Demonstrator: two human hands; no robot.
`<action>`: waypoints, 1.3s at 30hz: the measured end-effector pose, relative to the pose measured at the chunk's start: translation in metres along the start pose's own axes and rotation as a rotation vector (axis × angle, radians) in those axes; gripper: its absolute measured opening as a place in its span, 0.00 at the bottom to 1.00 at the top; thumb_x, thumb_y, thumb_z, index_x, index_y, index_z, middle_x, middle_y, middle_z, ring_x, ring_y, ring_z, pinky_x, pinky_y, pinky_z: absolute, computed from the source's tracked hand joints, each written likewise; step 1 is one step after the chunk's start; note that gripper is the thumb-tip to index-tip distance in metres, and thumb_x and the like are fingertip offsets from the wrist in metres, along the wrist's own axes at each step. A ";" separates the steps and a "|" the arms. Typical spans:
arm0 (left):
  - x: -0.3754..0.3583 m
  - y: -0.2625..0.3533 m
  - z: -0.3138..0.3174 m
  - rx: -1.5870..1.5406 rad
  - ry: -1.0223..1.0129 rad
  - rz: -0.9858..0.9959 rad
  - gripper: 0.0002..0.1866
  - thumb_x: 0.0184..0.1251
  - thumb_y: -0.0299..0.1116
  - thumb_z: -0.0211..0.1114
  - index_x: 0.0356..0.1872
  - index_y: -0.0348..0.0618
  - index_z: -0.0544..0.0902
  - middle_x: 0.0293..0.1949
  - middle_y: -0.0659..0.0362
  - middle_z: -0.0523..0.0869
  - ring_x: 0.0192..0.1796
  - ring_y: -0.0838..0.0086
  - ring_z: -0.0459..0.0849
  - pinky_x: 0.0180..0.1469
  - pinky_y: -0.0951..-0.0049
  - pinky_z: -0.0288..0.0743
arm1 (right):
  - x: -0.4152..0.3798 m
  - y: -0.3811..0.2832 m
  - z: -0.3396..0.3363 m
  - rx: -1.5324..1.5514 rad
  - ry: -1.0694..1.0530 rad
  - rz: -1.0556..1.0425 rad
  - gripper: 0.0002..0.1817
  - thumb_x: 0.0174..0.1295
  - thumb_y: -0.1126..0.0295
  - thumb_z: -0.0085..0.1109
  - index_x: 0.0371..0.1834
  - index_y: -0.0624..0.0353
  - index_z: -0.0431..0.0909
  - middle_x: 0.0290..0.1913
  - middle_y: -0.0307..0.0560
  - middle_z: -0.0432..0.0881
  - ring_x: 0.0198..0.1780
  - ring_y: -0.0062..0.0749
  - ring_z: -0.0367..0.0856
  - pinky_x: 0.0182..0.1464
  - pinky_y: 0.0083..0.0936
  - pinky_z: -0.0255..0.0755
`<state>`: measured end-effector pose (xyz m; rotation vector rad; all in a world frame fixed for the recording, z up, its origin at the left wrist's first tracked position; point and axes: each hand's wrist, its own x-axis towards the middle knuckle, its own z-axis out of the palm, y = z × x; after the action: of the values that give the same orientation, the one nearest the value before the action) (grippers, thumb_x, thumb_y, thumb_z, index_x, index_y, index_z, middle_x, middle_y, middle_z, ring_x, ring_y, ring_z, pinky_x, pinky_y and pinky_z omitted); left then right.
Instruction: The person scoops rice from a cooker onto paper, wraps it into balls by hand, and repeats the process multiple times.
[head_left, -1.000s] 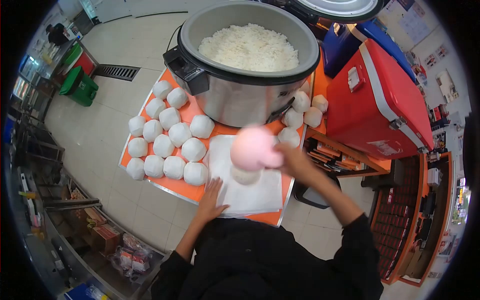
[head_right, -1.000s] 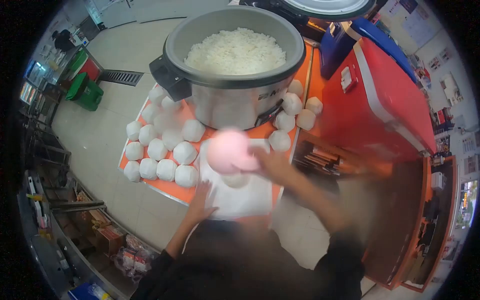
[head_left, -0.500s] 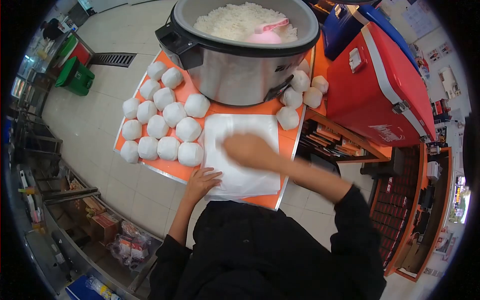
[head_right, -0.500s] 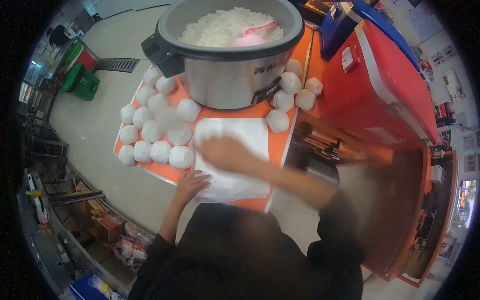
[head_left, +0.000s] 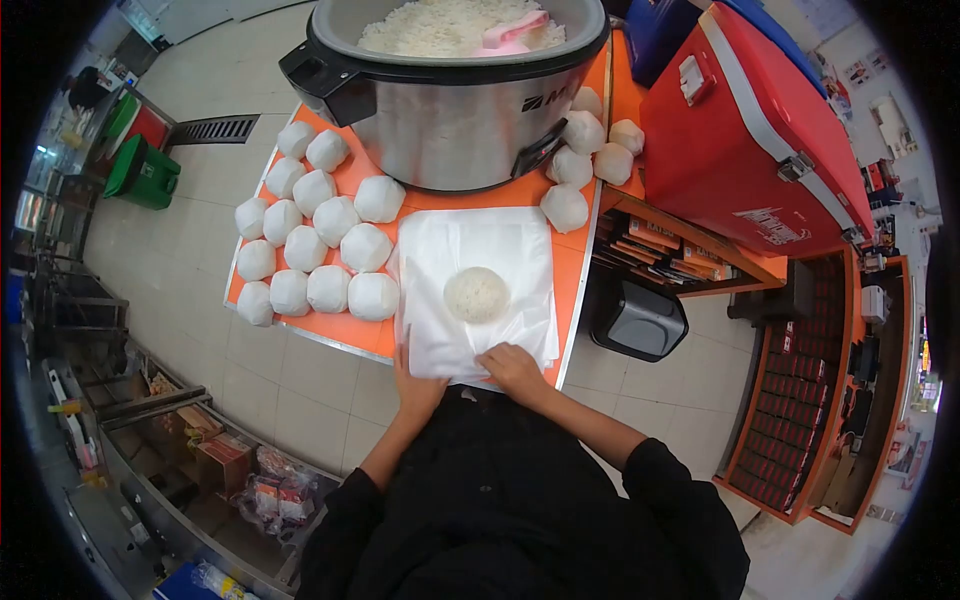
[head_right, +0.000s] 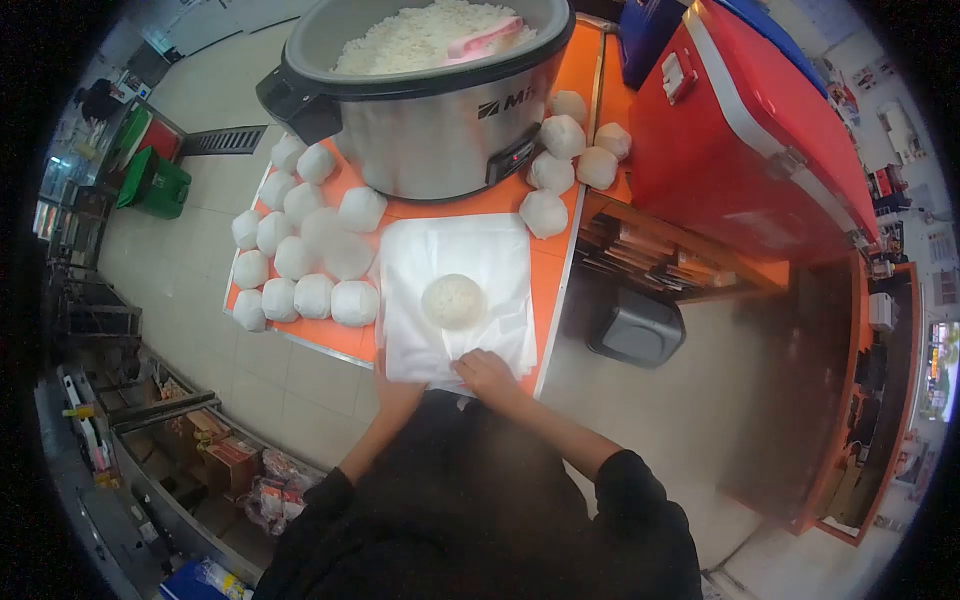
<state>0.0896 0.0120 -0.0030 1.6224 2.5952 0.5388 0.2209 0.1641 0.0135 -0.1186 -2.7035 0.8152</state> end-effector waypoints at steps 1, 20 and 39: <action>0.012 0.015 -0.015 -0.198 0.292 -0.203 0.17 0.49 0.39 0.67 0.38 0.41 0.80 0.40 0.55 0.81 0.49 0.65 0.76 0.54 0.57 0.65 | -0.004 -0.002 0.000 -0.010 -0.014 -0.040 0.15 0.45 0.77 0.56 0.40 0.59 0.76 0.36 0.43 0.76 0.40 0.35 0.76 0.42 0.30 0.69; 0.034 -0.041 -0.020 -0.733 0.158 -0.475 0.07 0.61 0.30 0.59 0.30 0.37 0.79 0.28 0.54 0.83 0.29 0.65 0.80 0.33 0.73 0.71 | -0.011 0.066 -0.062 0.494 0.222 0.668 0.10 0.62 0.70 0.50 0.34 0.63 0.80 0.26 0.50 0.80 0.26 0.27 0.77 0.31 0.19 0.69; 0.057 0.056 -0.001 0.116 -0.117 -0.012 0.39 0.58 0.59 0.52 0.67 0.46 0.59 0.69 0.57 0.58 0.70 0.70 0.55 0.65 0.56 0.39 | 0.184 0.125 -0.028 -0.100 -0.117 0.071 0.19 0.47 0.67 0.66 0.41 0.62 0.72 0.40 0.49 0.75 0.44 0.45 0.74 0.44 0.35 0.70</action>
<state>0.1119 0.0835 0.0232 1.6165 2.5926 0.2875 0.0542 0.3139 0.0174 -0.1965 -2.8663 0.7274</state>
